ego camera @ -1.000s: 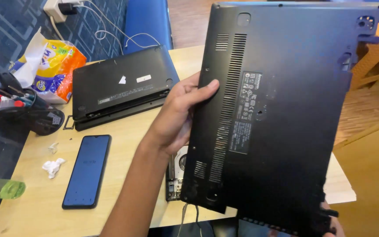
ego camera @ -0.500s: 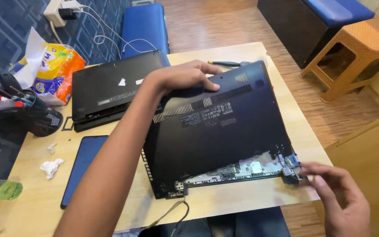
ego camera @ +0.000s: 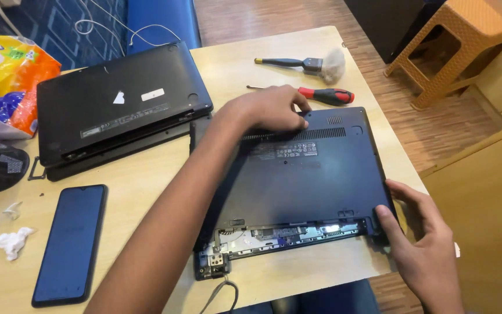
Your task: Disassembling a laptop to access internal components and then reassembling the outer casing using a screwdriver.
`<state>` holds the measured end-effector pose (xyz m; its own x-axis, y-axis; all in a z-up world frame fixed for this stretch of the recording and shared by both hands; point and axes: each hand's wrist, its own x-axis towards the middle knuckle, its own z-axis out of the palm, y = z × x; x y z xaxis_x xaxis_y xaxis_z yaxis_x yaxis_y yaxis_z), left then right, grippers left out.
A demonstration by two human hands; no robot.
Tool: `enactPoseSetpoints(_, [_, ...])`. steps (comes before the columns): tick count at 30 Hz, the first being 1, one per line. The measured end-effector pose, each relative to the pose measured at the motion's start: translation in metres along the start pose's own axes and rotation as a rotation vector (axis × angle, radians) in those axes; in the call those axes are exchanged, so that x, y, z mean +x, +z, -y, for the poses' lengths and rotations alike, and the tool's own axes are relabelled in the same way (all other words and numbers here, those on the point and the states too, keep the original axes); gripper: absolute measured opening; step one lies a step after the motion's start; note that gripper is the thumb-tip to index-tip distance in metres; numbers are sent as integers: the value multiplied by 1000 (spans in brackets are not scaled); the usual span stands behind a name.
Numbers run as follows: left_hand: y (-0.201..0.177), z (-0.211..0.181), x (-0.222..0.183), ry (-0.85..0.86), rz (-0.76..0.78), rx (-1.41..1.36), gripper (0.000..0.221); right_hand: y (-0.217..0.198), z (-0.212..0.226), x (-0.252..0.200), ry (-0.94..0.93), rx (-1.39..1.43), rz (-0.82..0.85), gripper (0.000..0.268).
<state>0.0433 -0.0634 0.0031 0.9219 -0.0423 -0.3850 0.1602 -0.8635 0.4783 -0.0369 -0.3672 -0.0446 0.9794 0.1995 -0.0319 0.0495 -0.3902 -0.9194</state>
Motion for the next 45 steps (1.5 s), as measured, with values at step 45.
enactPoseSetpoints(45, [66, 32, -27, 101, -351, -3, 48, 5, -20, -5, -305, -111, -51, 31])
